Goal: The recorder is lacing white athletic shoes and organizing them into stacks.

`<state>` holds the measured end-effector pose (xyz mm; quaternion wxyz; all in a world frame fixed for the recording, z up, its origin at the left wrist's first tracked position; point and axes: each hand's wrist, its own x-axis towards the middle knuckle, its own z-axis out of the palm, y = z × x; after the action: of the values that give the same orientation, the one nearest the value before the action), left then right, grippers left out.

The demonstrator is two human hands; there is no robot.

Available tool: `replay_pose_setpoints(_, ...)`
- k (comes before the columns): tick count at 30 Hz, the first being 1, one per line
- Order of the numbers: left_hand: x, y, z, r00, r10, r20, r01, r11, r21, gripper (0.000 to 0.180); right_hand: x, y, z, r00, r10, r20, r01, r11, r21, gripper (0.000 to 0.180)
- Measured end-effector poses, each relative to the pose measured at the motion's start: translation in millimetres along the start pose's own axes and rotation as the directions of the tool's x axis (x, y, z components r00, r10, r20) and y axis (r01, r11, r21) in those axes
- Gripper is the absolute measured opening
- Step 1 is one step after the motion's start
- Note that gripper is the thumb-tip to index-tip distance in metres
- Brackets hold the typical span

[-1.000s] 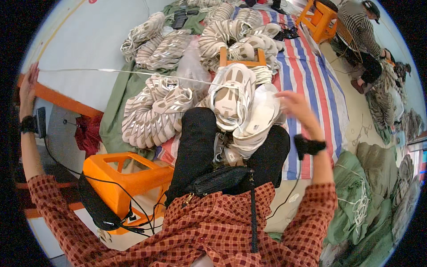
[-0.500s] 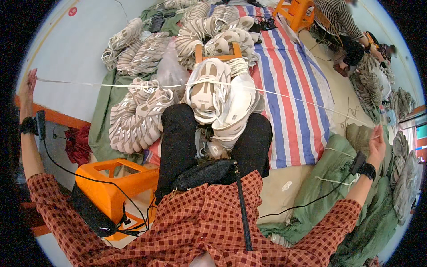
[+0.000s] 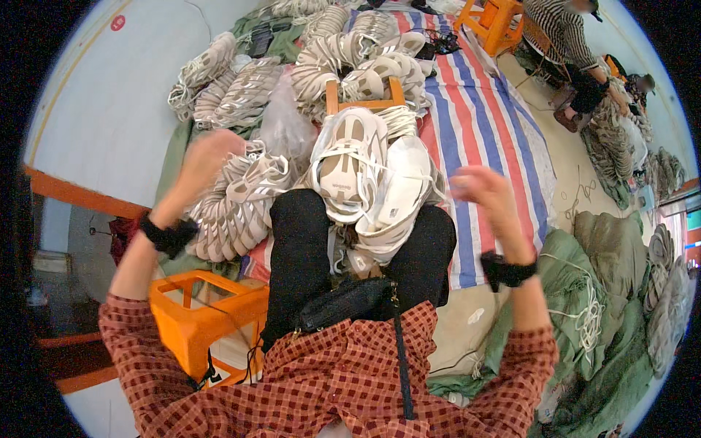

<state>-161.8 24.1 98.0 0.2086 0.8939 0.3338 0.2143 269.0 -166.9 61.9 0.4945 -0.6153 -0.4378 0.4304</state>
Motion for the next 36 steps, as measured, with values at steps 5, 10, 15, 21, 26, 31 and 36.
replay_pose_setpoints(5, 14, 60, 120, 0.990, 0.017, 0.141, 0.024, 0.960, -0.281, 0.020, 65, 15, 92, 0.970, 0.055, 0.237, -0.029, 0.993, -0.111, 0.014)
replay_pose_setpoints(10, 39, 66, 158, 0.838, -0.256, 0.483, 0.542, 0.499, -0.676, 0.018, 105, 23, 123, 0.979, 0.188, 0.080, -0.193, 0.979, 0.061, 0.011)
replay_pose_setpoints(15, 48, 66, 165, 0.750, -0.334, 0.571, 0.636, 0.127, -0.761, 0.016, 113, 36, 127, 0.967, 0.223, 0.124, -0.203, 0.967, -0.151, 0.015)
replay_pose_setpoints(21, 47, 68, 166, 0.711, -0.358, 0.605, 0.646, -0.009, -0.764, 0.010, 111, 29, 127, 0.972, 0.215, 0.091, -0.201, 0.969, -0.147, 0.013)
replay_pose_setpoints(26, 49, 73, 167, 0.697, -0.430, 0.574, 0.633, -0.009, -0.774, 0.010, 111, 28, 126, 0.970, 0.211, 0.118, -0.191, 0.969, -0.159, 0.011)
replay_pose_setpoints(31, 51, 75, 163, 0.676, -0.431, 0.597, 0.636, -0.068, -0.769, 0.009, 117, 28, 131, 0.977, 0.120, 0.176, -0.025, 0.886, -0.463, 0.017)
replay_pose_setpoints(36, 53, 64, 168, 0.640, -0.401, 0.655, 0.727, 0.042, -0.685, 0.008, 127, 36, 143, 0.944, -0.167, 0.284, 0.327, 0.581, -0.745, 0.020)
